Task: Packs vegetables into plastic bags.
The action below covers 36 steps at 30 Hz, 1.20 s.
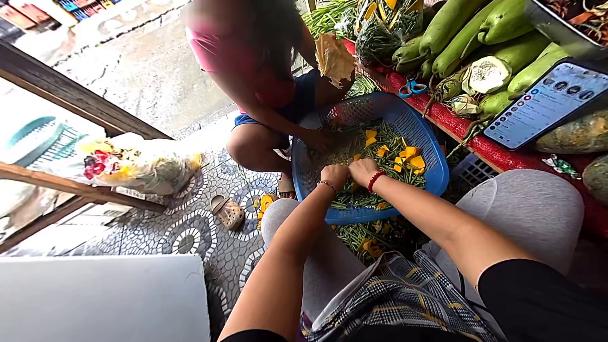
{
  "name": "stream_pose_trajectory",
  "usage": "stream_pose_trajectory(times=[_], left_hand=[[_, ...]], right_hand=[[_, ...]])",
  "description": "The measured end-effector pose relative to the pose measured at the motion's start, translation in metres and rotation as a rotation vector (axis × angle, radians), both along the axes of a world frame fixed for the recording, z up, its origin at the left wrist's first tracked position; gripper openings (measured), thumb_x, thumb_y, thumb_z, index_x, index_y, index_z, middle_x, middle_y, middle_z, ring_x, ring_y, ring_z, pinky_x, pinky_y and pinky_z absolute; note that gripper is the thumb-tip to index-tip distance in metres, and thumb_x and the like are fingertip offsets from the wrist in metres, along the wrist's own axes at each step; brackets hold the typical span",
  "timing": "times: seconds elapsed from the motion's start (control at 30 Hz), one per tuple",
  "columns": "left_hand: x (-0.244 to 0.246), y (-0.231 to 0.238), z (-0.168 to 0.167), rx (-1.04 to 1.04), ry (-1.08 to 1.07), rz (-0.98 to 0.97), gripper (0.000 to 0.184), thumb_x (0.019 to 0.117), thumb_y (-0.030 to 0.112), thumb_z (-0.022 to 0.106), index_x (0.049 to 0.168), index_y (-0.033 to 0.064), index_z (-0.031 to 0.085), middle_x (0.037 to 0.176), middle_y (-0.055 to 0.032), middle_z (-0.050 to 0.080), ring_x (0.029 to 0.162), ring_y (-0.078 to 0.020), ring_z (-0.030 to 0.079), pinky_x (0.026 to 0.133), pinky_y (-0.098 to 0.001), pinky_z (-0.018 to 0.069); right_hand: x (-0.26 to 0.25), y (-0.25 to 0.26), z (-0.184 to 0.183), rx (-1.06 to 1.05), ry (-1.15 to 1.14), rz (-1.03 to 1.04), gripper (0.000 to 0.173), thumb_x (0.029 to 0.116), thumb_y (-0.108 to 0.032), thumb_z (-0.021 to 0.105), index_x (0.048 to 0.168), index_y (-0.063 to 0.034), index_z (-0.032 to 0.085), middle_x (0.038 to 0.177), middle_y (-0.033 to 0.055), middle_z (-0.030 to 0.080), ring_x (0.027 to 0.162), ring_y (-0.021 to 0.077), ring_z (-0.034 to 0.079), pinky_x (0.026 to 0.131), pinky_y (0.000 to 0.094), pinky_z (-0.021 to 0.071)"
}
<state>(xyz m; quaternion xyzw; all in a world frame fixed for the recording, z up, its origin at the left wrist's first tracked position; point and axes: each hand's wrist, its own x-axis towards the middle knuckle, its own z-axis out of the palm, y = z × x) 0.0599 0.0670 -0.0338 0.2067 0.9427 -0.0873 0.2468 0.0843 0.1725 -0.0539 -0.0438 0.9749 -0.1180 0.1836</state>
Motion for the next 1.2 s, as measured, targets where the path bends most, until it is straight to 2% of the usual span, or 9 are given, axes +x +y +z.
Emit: stream_pose_trajectory(times=[0.23,0.47,0.7,0.77,0.87,0.93,1.0,1.13,1.2], left_hand=[[0.004,0.000,0.000,0.012,0.040,0.021,0.017,0.1009,0.007,0.058,0.109,0.0011,0.071,0.109,-0.0227,0.071,0.105,-0.0427,0.069,0.079,-0.0617,0.0551],[0.005,0.026,0.027,-0.144,-0.023,0.173,0.020,0.0986,0.006,0.060,0.114,-0.0036,0.068,0.124,-0.0250,0.067,0.116,-0.0424,0.065,0.083,-0.0615,0.0555],[-0.006,0.033,0.032,-0.186,-0.120,0.202,0.028,0.1013,0.018,0.061,0.117,-0.0042,0.068,0.129,-0.0263,0.064,0.123,-0.0430,0.061,0.091,-0.0654,0.0507],[-0.014,0.030,0.028,-0.151,-0.193,0.142,0.027,0.1021,0.015,0.058,0.117,-0.0068,0.067,0.128,-0.0275,0.064,0.122,-0.0433,0.061,0.095,-0.0657,0.0488],[-0.023,0.020,0.035,-0.041,-0.339,0.033,0.029,0.1065,0.007,0.048,0.117,-0.0148,0.063,0.125,-0.0307,0.063,0.118,-0.0424,0.062,0.101,-0.0610,0.0455],[-0.025,0.010,0.034,0.073,-0.359,0.100,0.034,0.1097,0.016,0.045,0.113,-0.0122,0.065,0.113,-0.0268,0.066,0.104,-0.0363,0.064,0.093,-0.0551,0.0488],[-0.027,-0.001,0.021,0.195,-0.344,0.249,0.034,0.1087,0.025,0.049,0.101,-0.0039,0.064,0.085,-0.0129,0.056,0.070,-0.0211,0.050,0.066,-0.0402,0.0443],[-0.028,-0.010,0.004,0.399,-0.348,0.408,0.026,0.1046,0.025,0.057,0.095,0.0014,0.061,0.072,-0.0040,0.047,0.057,-0.0131,0.040,0.055,-0.0310,0.0378],[-0.030,-0.011,0.003,0.447,-0.375,0.405,0.028,0.1055,0.025,0.055,0.098,-0.0005,0.061,0.074,-0.0049,0.047,0.059,-0.0144,0.042,0.057,-0.0337,0.0396]], right_hand=[[0.003,-0.007,0.024,0.070,-0.108,-0.025,0.026,0.1026,0.001,0.047,0.117,0.0082,0.068,0.125,0.0272,0.066,0.117,0.0448,0.064,0.090,0.0618,0.0526],[-0.005,-0.012,0.053,0.022,-0.294,-0.175,0.032,0.1052,-0.013,0.049,0.122,0.0074,0.066,0.136,0.0250,0.062,0.130,0.0397,0.058,0.100,0.0606,0.0484],[-0.039,-0.001,0.024,-0.061,-0.433,0.032,0.034,0.1081,-0.009,0.045,0.129,0.0140,0.059,0.141,0.0302,0.055,0.136,0.0401,0.052,0.111,0.0573,0.0397],[-0.036,0.002,0.024,-0.135,-0.456,-0.010,0.031,0.1083,-0.008,0.045,0.126,0.0132,0.059,0.135,0.0288,0.058,0.128,0.0373,0.057,0.106,0.0529,0.0438],[-0.038,0.007,0.020,-0.223,-0.461,-0.048,0.034,0.1085,-0.012,0.046,0.125,0.0139,0.060,0.135,0.0300,0.058,0.130,0.0391,0.056,0.108,0.0561,0.0415],[-0.041,0.011,0.004,-0.301,-0.449,-0.086,0.036,0.1079,-0.018,0.049,0.122,0.0125,0.063,0.131,0.0296,0.061,0.125,0.0395,0.058,0.106,0.0579,0.0434],[-0.043,0.013,-0.002,-0.330,-0.453,-0.108,0.034,0.1066,-0.020,0.053,0.117,0.0099,0.065,0.125,0.0265,0.063,0.118,0.0362,0.061,0.101,0.0560,0.0464],[-0.048,0.015,-0.028,-0.413,-0.415,-0.132,0.032,0.1058,-0.023,0.053,0.106,0.0059,0.067,0.105,0.0206,0.066,0.095,0.0298,0.065,0.087,0.0519,0.0509],[-0.045,0.019,-0.028,-0.458,-0.405,-0.126,0.034,0.1065,-0.026,0.052,0.106,0.0049,0.066,0.100,0.0187,0.066,0.089,0.0266,0.064,0.083,0.0492,0.0506]])
